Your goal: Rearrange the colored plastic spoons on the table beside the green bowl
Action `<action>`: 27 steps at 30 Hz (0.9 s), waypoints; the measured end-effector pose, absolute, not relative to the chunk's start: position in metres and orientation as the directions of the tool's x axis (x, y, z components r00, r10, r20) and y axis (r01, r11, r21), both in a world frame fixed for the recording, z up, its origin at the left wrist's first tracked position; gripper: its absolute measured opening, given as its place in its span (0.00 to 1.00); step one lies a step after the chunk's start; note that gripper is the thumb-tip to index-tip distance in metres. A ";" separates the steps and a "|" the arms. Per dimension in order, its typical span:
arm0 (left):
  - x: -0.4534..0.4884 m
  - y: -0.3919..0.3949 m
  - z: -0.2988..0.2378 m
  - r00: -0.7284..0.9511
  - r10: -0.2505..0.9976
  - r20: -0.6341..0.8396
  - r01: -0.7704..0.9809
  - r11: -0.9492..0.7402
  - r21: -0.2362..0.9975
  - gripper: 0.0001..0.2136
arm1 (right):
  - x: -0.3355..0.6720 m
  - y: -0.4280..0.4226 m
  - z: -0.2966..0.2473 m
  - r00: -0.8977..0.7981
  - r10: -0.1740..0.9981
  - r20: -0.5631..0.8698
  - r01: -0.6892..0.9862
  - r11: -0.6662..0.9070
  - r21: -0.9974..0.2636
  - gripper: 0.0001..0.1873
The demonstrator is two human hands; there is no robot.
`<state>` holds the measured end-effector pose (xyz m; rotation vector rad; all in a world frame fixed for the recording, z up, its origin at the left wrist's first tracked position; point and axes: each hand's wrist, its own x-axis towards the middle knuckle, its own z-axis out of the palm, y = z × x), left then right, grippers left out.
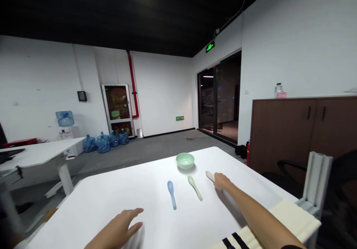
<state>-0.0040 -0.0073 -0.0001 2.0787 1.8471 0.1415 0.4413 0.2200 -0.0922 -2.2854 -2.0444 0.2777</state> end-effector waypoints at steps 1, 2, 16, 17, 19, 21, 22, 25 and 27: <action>-0.004 -0.007 0.000 0.142 0.978 -0.155 0.941 -0.084 0.329 0.26 | 0.440 0.222 -0.089 0.099 0.991 -0.085 0.977 -0.113 -0.180 0.15; -0.004 -0.007 -0.001 0.141 0.978 -0.152 0.939 -0.084 0.334 0.26 | 0.437 0.224 -0.084 0.092 0.994 -0.067 0.975 -0.104 -0.197 0.14; -0.006 -0.006 0.000 0.119 0.977 -0.176 0.937 -0.052 0.345 0.26 | 0.317 0.289 -0.027 0.088 0.988 0.129 0.954 -0.047 -0.295 0.18; -0.006 -0.005 0.000 0.125 0.977 -0.174 0.936 -0.057 0.349 0.26 | 0.312 0.293 -0.028 0.093 0.988 0.122 0.953 -0.053 -0.298 0.20; -0.006 -0.003 -0.001 0.132 0.976 -0.173 0.930 -0.062 0.363 0.26 | 0.304 0.300 -0.030 0.096 0.990 0.107 0.952 -0.060 -0.300 0.25; -0.007 -0.001 -0.003 0.131 0.976 -0.175 0.926 -0.057 0.373 0.26 | 0.298 0.305 -0.033 0.093 0.992 0.090 0.953 -0.062 -0.297 0.27; -0.008 0.000 -0.003 0.131 0.976 -0.175 0.925 -0.056 0.376 0.26 | 0.296 0.307 -0.034 0.090 0.993 0.081 0.953 -0.063 -0.295 0.27; -0.009 0.001 -0.005 0.126 0.976 -0.179 0.926 -0.051 0.373 0.26 | 0.293 0.312 -0.040 0.090 0.994 0.062 0.955 -0.068 -0.289 0.25; -0.009 0.001 -0.005 0.122 0.976 -0.179 0.928 -0.048 0.369 0.26 | 0.292 0.314 -0.044 0.079 0.995 0.066 0.954 -0.057 -0.293 0.24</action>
